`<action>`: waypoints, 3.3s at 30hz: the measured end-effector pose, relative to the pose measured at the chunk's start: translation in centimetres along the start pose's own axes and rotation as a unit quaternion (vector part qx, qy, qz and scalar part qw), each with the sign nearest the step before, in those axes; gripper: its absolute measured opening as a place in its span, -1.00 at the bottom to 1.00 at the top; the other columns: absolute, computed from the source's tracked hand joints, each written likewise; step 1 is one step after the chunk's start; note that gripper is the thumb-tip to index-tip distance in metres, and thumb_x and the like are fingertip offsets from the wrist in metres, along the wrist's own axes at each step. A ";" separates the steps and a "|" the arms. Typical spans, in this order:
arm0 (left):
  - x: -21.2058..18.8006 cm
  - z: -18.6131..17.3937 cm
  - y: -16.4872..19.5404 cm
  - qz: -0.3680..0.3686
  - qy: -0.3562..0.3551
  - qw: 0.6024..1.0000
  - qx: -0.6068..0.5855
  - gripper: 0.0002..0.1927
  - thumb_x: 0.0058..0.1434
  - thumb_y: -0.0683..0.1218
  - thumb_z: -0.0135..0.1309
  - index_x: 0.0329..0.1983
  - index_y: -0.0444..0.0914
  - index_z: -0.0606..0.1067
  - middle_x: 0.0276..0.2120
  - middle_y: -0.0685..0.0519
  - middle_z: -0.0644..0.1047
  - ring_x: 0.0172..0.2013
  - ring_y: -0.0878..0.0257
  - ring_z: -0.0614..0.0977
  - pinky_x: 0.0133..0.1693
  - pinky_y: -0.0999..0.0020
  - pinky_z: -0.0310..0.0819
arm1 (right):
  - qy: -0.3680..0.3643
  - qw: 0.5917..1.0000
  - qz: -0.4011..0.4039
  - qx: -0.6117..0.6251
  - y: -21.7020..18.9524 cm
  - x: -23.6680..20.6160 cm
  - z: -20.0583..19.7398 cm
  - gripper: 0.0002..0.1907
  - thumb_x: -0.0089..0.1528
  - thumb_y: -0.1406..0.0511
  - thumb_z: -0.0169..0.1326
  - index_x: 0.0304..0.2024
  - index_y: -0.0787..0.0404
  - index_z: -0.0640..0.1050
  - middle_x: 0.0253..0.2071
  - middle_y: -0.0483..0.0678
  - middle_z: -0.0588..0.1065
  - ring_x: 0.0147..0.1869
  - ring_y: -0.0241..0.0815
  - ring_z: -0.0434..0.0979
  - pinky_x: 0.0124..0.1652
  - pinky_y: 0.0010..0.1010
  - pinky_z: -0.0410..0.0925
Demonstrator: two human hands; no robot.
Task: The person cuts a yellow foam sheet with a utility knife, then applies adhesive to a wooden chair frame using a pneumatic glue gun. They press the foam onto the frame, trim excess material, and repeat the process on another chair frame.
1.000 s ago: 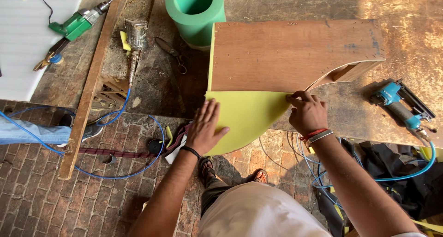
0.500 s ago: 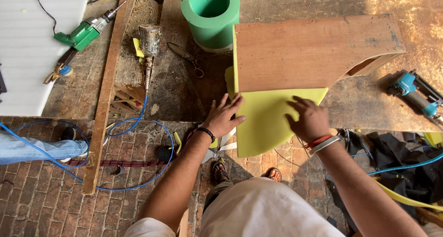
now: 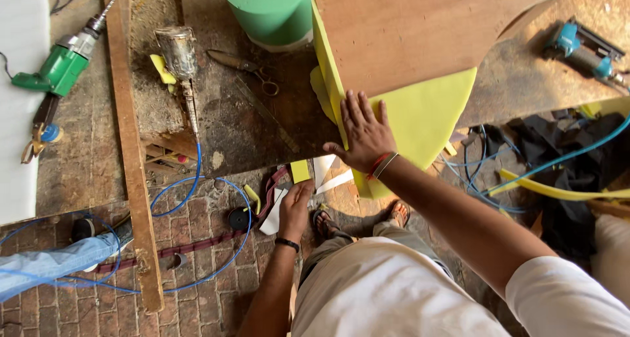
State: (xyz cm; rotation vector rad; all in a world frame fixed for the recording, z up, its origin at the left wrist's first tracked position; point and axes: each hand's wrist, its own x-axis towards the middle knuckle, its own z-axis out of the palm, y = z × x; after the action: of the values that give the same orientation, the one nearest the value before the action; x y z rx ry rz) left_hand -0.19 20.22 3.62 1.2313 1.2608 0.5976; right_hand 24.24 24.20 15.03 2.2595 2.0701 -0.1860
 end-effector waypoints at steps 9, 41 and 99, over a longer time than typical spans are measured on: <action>-0.7 -0.2 1.9 0.084 -0.027 0.995 -0.038 -0.57 0.44 0.08 -0.08 0.24 -0.24 0.48 0.11 -0.06 0.60 0.15 0.14 0.61 0.14 0.24 0.50 | 0.064 0.997 -0.046 0.028 0.5 -11.9 2.2 0.08 0.27 -0.37 -0.48 0.53 0.26 -0.09 0.58 0.13 -0.13 0.64 0.05 -0.25 0.46 -0.03 -0.27; 11.4 32.4 21.8 0.316 -0.158 0.722 0.595 -0.04 0.30 0.37 -0.16 0.51 -0.34 -0.06 0.51 -0.20 -0.05 0.50 -0.05 -0.05 0.43 -0.02 -0.34 | 0.200 0.896 0.083 0.388 32.3 -5.1 3.3 -0.43 0.20 0.25 0.24 0.24 0.25 0.44 0.33 0.18 0.41 0.44 0.13 0.35 0.32 -0.10 0.25; -56.5 2.2 -6.2 -0.090 0.828 0.547 0.081 -0.53 0.28 0.16 0.15 -0.25 -0.36 0.37 -0.43 -0.18 0.44 -0.44 -0.10 0.48 -0.37 0.06 0.38 | -0.489 0.645 -0.171 0.561 -18.5 -24.8 14.0 -0.87 0.24 0.51 0.14 -0.14 0.38 0.55 -0.27 -0.01 0.53 -0.27 -0.19 0.47 -0.31 -0.39 0.34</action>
State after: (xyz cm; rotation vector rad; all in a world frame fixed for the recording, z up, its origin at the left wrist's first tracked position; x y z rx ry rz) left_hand -15.51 -32.42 18.89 0.2667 2.9813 1.6722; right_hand 3.15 -0.46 5.13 1.1513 1.6761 -2.5768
